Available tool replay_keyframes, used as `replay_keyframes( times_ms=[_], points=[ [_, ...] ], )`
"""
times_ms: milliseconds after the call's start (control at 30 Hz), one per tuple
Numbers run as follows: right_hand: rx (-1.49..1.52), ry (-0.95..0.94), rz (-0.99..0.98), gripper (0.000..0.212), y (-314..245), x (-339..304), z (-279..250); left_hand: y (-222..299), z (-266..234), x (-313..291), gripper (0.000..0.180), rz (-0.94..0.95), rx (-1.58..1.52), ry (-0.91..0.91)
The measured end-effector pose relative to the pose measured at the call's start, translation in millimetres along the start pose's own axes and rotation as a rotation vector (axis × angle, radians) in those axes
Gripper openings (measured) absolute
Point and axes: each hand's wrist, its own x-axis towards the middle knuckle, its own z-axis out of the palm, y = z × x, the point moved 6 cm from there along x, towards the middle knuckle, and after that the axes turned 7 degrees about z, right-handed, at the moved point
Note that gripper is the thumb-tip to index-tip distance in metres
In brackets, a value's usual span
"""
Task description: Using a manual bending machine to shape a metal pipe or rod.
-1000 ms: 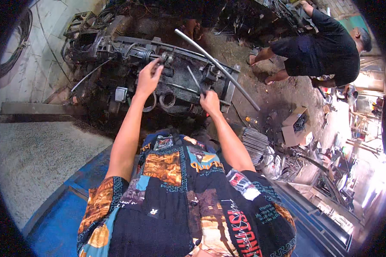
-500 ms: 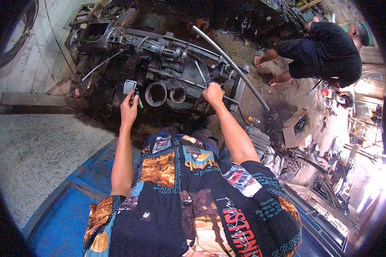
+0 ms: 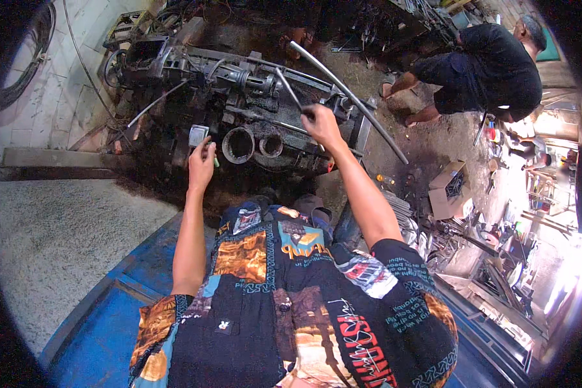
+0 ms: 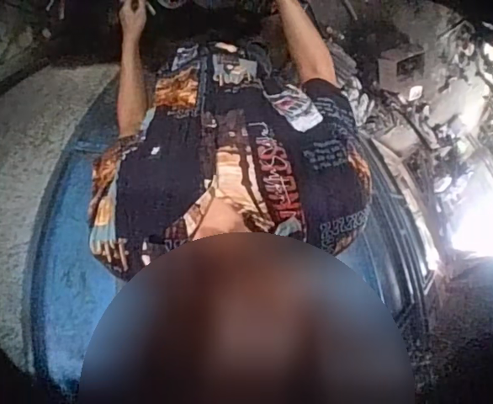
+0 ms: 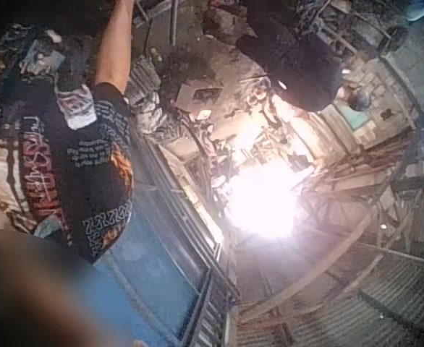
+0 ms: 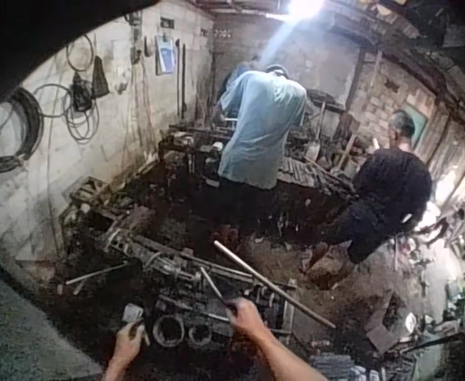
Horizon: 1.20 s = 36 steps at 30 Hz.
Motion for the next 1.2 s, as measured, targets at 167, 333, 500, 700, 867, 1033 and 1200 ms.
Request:
replay_keyframes(
  times_ms=[167,333,500,700,867,1033,1200],
  points=[
    [0.007,0.183,-0.057,0.027,-15.8,19.9,-6.1,-2.4,-4.3,-2.8,0.038,0.007,0.058,-0.008],
    [0.029,0.146,0.0,0.027,34.6,-0.3,38.0,11.0,-12.7,-9.2,0.037,0.061,0.113,-0.003],
    [0.194,0.26,0.195,0.027,45.9,-11.4,24.0,20.0,-16.8,-7.4,0.037,0.038,0.128,-0.012],
    [0.711,0.522,0.372,0.024,4.4,-12.8,-45.7,34.5,1.2,25.8,0.043,0.071,-0.033,-0.007],
    [1.234,0.581,0.355,0.012,-32.1,-26.9,-81.7,97.1,24.8,58.2,0.056,0.188,-0.449,-0.02],
    [1.563,0.564,0.343,0.011,-46.6,-32.2,-90.6,171.6,32.9,75.4,0.073,0.308,-0.717,-0.029],
    [1.614,0.58,0.442,0.011,-62.5,-37.4,-95.5,189.8,42.1,84.0,0.069,0.373,-0.739,-0.081]
  ],
)
